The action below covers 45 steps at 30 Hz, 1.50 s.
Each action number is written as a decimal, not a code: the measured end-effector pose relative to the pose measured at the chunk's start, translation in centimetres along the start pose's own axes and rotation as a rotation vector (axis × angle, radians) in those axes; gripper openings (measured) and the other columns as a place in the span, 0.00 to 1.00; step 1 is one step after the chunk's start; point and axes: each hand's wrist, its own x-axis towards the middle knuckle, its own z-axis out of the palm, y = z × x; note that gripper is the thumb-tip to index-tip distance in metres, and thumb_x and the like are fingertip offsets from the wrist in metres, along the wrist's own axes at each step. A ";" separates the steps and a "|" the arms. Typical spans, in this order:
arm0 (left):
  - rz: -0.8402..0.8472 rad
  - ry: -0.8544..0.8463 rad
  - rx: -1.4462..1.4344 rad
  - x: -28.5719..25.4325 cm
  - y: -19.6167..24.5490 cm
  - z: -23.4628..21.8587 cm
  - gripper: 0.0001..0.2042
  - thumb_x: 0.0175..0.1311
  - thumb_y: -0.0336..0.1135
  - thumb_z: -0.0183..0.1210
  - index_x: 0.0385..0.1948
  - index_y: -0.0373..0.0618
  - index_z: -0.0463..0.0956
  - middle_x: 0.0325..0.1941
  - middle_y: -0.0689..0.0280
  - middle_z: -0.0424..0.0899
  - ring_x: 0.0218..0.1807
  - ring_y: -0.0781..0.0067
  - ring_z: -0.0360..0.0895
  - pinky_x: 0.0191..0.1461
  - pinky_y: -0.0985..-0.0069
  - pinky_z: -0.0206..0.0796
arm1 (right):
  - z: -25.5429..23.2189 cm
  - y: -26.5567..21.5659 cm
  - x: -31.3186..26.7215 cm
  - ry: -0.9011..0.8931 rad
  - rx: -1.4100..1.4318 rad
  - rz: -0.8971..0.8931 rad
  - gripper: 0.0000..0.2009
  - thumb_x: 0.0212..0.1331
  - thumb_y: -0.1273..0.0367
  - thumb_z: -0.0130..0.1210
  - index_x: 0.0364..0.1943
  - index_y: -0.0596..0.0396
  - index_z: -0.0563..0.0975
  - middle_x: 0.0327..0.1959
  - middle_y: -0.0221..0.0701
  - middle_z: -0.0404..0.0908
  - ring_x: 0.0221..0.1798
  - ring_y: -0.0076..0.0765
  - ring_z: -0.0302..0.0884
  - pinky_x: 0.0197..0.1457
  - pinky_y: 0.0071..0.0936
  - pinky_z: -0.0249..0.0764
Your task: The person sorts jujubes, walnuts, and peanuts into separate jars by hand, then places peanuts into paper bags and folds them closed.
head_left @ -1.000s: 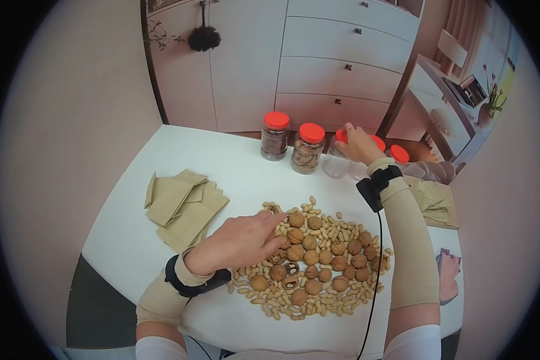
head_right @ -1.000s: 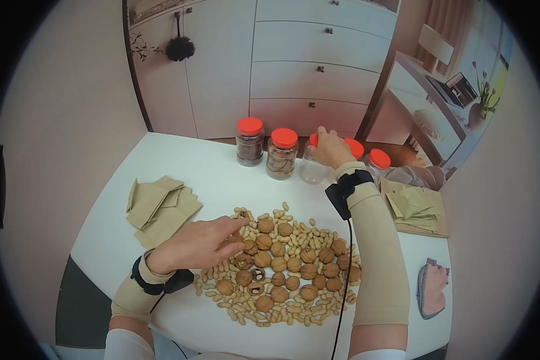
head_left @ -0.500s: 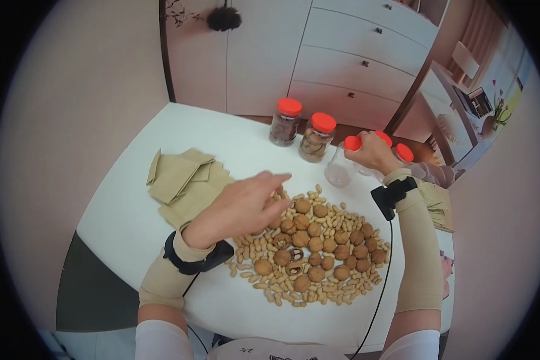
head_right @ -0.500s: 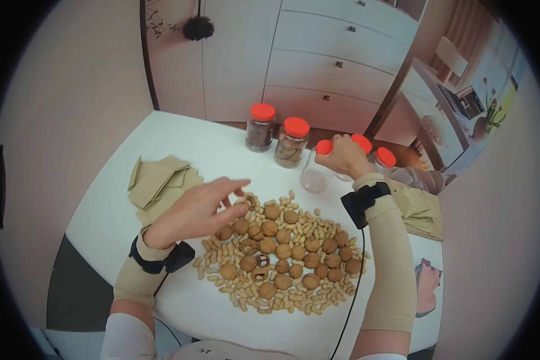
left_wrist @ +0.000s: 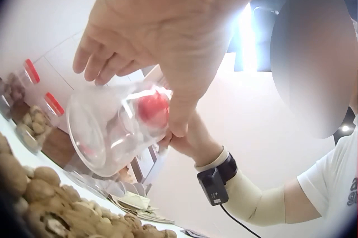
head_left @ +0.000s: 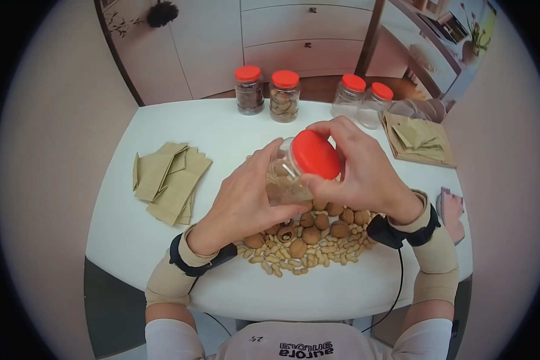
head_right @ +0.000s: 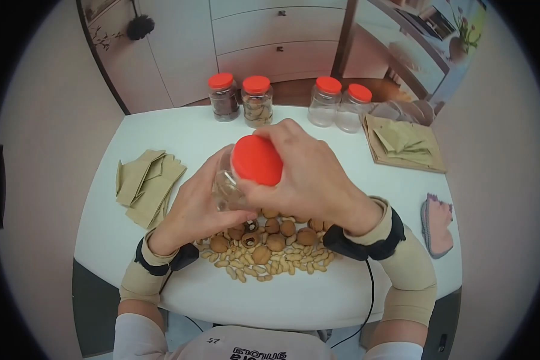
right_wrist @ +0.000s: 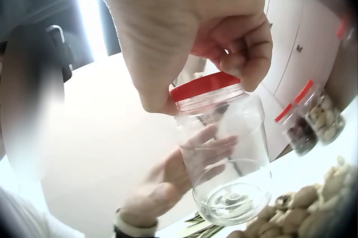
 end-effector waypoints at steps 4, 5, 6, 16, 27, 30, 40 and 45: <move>-0.039 -0.137 -0.123 -0.3 0.6 -0.8 0.47 0.42 0.48 0.72 0.65 0.37 0.58 0.58 0.45 0.73 0.58 0.47 0.73 0.62 0.64 0.65 | -1.9 -1.0 -1.6 -0.113 0.191 0.070 0.32 0.48 0.54 0.64 0.52 0.65 0.73 0.45 0.45 0.75 0.41 0.46 0.79 0.44 0.34 0.76; -0.033 -0.147 -0.116 -0.5 0.5 -0.9 0.47 0.42 0.48 0.72 0.65 0.37 0.58 0.58 0.45 0.73 0.58 0.47 0.73 0.62 0.64 0.65 | -2.3 -0.8 -2.1 -0.197 0.333 0.126 0.32 0.48 0.55 0.64 0.53 0.64 0.72 0.46 0.45 0.74 0.41 0.45 0.78 0.43 0.33 0.76; -0.024 -0.209 -0.154 -0.6 0.3 -1.1 0.46 0.42 0.47 0.72 0.64 0.37 0.59 0.58 0.47 0.73 0.59 0.49 0.73 0.62 0.64 0.65 | -2.7 -0.5 -2.8 -0.186 0.336 0.128 0.32 0.48 0.55 0.64 0.53 0.64 0.72 0.46 0.45 0.74 0.41 0.45 0.78 0.43 0.33 0.76; -0.097 -0.182 -0.122 -4.3 -1.1 -6.2 0.42 0.43 0.43 0.72 0.62 0.34 0.62 0.57 0.50 0.75 0.60 0.57 0.73 0.64 0.67 0.63 | -5.1 12.8 -12.4 -0.125 -0.498 0.658 0.33 0.49 0.55 0.64 0.58 0.61 0.70 0.51 0.44 0.74 0.49 0.51 0.79 0.50 0.40 0.77; -0.359 -0.413 0.074 -11.7 -1.5 -6.3 0.45 0.43 0.49 0.71 0.63 0.34 0.61 0.52 0.50 0.78 0.57 0.54 0.76 0.59 0.66 0.68 | -3.5 14.3 -12.4 -0.245 -0.589 0.676 0.32 0.49 0.56 0.64 0.57 0.60 0.71 0.52 0.43 0.74 0.49 0.49 0.78 0.53 0.39 0.76; -0.361 -0.440 0.123 -12.4 -1.6 -5.8 0.46 0.43 0.50 0.71 0.63 0.34 0.60 0.52 0.50 0.78 0.56 0.54 0.76 0.58 0.66 0.68 | -2.8 10.9 -10.7 -0.100 -0.738 0.461 0.28 0.51 0.59 0.63 0.55 0.60 0.73 0.51 0.43 0.75 0.52 0.49 0.76 0.55 0.39 0.74; -0.287 -0.340 0.197 -12.4 -0.6 -4.1 0.45 0.44 0.49 0.72 0.63 0.35 0.60 0.51 0.55 0.79 0.55 0.54 0.75 0.57 0.66 0.69 | 7.0 0.4 -4.5 -0.562 -0.178 -0.120 0.24 0.50 0.62 0.64 0.52 0.54 0.75 0.45 0.35 0.74 0.51 0.42 0.74 0.49 0.36 0.75; -0.237 -0.274 0.190 -12.6 -1.0 -3.3 0.44 0.44 0.48 0.72 0.63 0.37 0.61 0.47 0.57 0.79 0.50 0.55 0.76 0.51 0.65 0.70 | 8.1 0.1 -3.8 -0.597 -0.214 -0.082 0.21 0.50 0.64 0.64 0.49 0.56 0.75 0.43 0.35 0.72 0.49 0.42 0.75 0.46 0.38 0.75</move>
